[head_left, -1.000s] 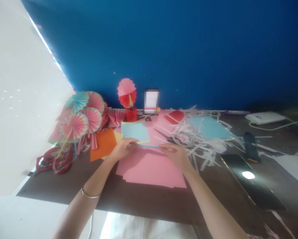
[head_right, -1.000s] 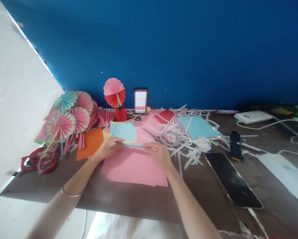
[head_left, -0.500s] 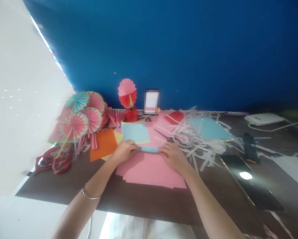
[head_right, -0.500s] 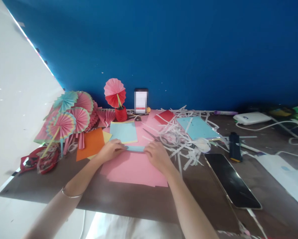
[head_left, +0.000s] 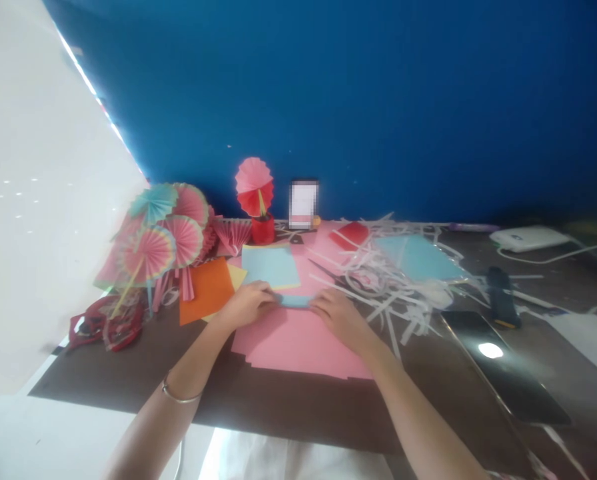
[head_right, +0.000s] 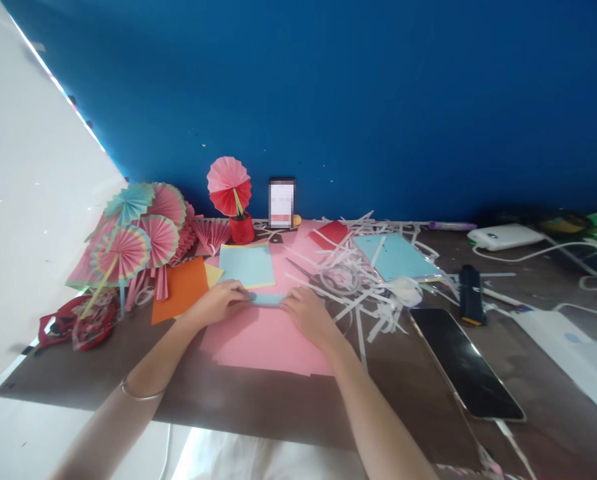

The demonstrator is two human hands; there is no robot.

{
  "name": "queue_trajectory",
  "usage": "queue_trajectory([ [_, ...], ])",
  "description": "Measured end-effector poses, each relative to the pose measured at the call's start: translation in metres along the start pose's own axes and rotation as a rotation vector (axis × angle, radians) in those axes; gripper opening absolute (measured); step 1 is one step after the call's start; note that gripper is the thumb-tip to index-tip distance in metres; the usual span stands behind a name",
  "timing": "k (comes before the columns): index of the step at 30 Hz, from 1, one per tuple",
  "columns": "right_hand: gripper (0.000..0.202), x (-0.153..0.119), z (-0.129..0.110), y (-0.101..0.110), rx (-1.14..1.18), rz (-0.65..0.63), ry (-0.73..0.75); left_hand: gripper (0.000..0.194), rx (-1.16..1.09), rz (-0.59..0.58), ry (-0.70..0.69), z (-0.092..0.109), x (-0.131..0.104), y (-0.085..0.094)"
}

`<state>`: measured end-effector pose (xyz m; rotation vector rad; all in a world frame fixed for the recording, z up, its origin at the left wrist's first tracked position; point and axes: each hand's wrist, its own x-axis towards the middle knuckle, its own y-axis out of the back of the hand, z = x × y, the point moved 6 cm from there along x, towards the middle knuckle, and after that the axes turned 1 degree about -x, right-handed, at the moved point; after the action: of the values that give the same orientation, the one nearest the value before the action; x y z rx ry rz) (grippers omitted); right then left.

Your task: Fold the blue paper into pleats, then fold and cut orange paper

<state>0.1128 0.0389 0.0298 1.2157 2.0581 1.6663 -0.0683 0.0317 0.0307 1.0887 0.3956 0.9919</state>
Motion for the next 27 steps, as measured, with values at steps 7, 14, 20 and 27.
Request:
queue_trajectory([
  [7,0.018,0.000,0.015,0.000,0.161,0.068,-0.121,0.020,-0.036,0.048,0.179,-0.017,0.002,0.003],
  [14,0.021,0.005,0.016,0.005,0.221,0.021,-0.229,0.023,-0.004,0.109,0.251,-0.013,0.002,0.007],
  [20,0.011,0.006,0.020,0.002,0.228,0.025,-0.337,0.025,0.046,0.150,0.335,-0.013,0.000,0.009],
  [27,0.011,0.011,0.018,0.003,0.184,0.012,-0.343,0.031,0.037,0.167,0.370,-0.014,0.000,0.008],
])
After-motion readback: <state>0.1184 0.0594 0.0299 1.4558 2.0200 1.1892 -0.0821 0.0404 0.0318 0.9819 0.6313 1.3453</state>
